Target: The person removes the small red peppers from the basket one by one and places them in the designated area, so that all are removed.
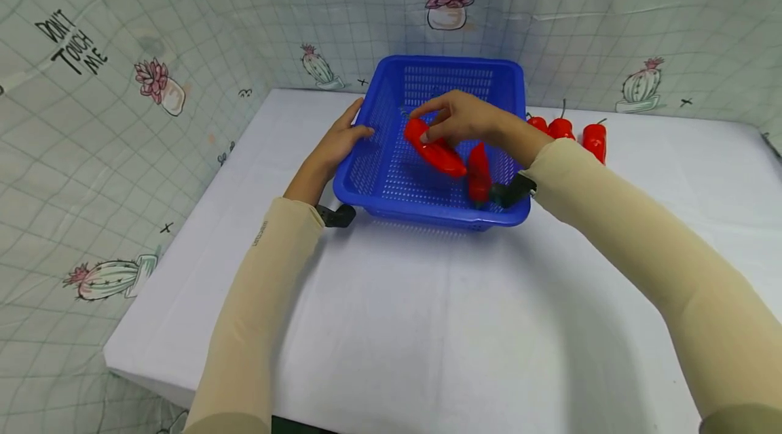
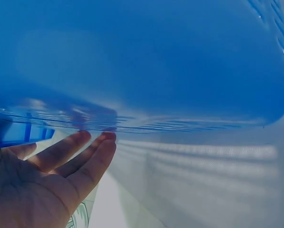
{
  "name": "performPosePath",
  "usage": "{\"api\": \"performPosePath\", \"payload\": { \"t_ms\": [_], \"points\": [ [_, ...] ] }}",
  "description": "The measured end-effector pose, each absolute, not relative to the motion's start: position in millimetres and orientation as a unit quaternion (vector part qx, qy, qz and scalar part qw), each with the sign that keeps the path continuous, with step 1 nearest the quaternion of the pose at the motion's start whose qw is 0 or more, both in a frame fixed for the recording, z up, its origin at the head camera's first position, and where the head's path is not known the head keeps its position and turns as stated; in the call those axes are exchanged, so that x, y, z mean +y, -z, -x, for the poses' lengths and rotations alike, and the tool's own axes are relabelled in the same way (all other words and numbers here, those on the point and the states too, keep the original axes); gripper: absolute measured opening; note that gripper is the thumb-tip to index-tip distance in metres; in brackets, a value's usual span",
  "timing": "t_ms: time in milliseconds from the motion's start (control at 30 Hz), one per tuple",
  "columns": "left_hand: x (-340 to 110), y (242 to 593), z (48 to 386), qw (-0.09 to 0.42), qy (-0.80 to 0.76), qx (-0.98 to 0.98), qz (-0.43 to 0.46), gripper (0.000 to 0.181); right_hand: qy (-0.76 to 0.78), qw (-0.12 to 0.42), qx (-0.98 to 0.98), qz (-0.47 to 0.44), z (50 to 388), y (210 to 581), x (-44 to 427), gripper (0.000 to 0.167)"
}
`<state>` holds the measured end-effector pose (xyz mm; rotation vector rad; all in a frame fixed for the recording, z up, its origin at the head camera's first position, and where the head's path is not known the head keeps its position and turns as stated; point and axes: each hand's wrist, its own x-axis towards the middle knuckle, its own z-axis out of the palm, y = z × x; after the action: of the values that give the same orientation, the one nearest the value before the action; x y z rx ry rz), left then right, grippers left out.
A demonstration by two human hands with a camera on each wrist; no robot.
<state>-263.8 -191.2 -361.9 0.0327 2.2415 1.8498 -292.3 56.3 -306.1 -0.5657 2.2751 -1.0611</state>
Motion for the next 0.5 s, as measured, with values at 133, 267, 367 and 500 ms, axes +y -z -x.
{"api": "performPosePath", "payload": {
  "t_ms": [133,267,367,500],
  "points": [
    [-192.1,362.3,263.3,0.115,-0.620,0.776,-0.019,0.076,0.428,0.269,0.837,0.208,295.3,296.8,68.6,0.052],
    [-193.0,362.2,263.3,0.116,-0.607,0.786,-0.029,0.077,0.448,0.258,0.832,0.201,297.6,288.4,81.9,0.052],
    [-194.2,362.5,264.6,0.124,-0.602,0.788,-0.034,0.077,0.453,0.245,0.836,0.188,299.0,281.3,90.2,0.052],
    [-195.3,362.0,266.8,0.134,-0.600,0.788,-0.036,0.077,0.470,0.225,0.836,0.174,300.5,273.3,99.3,0.053]
  ]
}}
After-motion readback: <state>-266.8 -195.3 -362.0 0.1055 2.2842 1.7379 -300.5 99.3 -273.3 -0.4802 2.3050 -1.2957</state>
